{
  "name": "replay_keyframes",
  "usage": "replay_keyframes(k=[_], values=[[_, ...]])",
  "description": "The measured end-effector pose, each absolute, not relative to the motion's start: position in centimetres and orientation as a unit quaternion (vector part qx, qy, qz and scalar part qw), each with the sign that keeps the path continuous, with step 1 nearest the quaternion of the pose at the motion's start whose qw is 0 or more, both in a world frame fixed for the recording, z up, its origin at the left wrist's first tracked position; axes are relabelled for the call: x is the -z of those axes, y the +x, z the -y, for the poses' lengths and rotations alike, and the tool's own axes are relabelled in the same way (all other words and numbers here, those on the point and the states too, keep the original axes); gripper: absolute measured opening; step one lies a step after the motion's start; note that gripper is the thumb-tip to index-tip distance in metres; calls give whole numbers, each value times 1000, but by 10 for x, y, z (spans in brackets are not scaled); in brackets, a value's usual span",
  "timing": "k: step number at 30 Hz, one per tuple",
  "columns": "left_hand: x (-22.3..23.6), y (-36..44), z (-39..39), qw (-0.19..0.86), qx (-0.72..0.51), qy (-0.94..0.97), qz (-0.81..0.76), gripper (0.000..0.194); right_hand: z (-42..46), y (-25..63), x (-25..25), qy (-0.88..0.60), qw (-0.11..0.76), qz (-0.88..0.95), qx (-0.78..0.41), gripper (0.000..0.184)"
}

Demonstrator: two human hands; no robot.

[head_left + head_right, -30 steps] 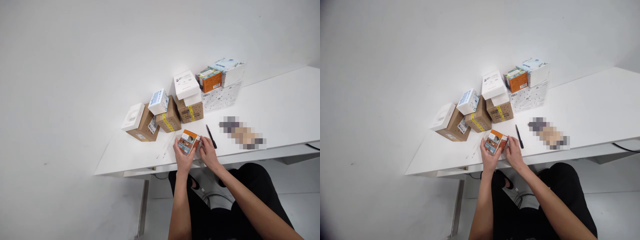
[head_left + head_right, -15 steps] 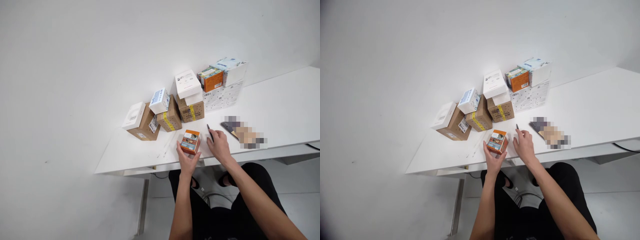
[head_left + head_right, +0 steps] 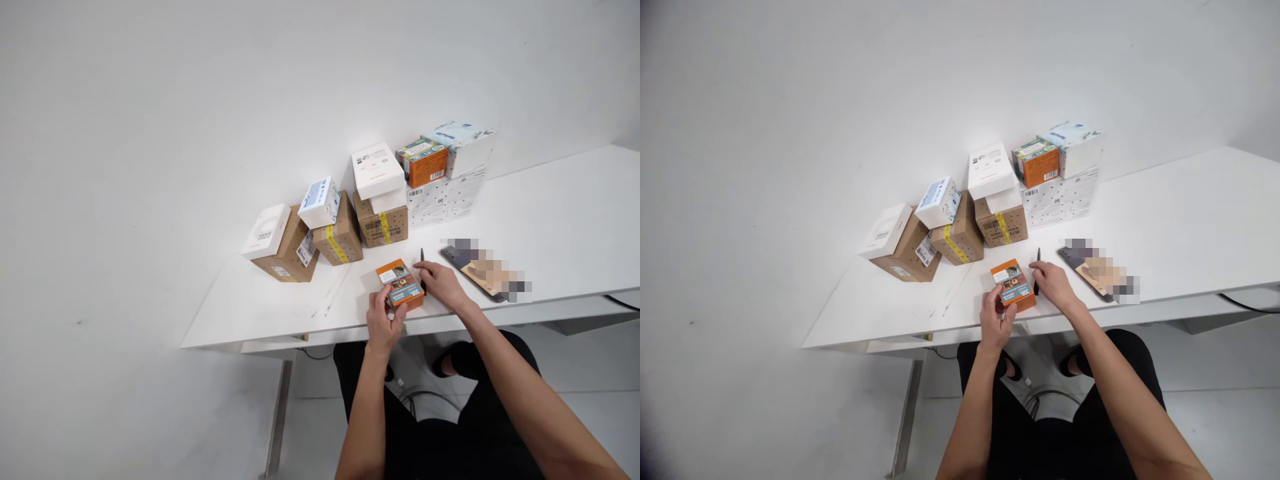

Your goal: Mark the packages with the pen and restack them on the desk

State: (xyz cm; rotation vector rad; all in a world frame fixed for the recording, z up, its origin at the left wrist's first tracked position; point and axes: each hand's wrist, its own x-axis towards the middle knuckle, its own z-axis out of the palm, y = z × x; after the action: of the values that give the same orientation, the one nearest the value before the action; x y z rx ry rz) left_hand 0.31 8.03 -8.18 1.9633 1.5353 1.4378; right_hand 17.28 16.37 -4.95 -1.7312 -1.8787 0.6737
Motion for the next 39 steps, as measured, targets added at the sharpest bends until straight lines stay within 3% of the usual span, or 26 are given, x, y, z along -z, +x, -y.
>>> replay_keyframes(k=[5, 8, 12, 16, 19, 22, 29, 39], values=[[84, 6, -89, 97, -523, 671, -517, 48, -165, 183, 41, -496, 592, 471, -427, 27], [83, 6, -94, 59, -528, 684, -500, 47, -162, 177, 21, -431, 651, 439, -445, 26], [82, 5, -101, 43, -524, 714, -463, 46, -156, 160, -6, -439, 618, 484, -436, 27], [81, 5, -105, 53, -513, 732, -446, 49, -159, 139, -13, -405, 526, 532, -526, 33], [77, 5, -105, 45, -483, 740, -466, 51, -165, 128, -9, -417, 475, 578, -516, 26], [74, 5, -104, 49, -469, 740, -480, 53, -168, 123, -5, -439, 482, 593, -473, 19], [78, 6, -105, 46, -469, 736, -486, 54, -166, 121, -3, -469, 500, 586, -432, 34], [77, 7, -106, 53, -473, 737, -480, 54, -163, 118, -9, -482, 458, 639, -387, 31]])
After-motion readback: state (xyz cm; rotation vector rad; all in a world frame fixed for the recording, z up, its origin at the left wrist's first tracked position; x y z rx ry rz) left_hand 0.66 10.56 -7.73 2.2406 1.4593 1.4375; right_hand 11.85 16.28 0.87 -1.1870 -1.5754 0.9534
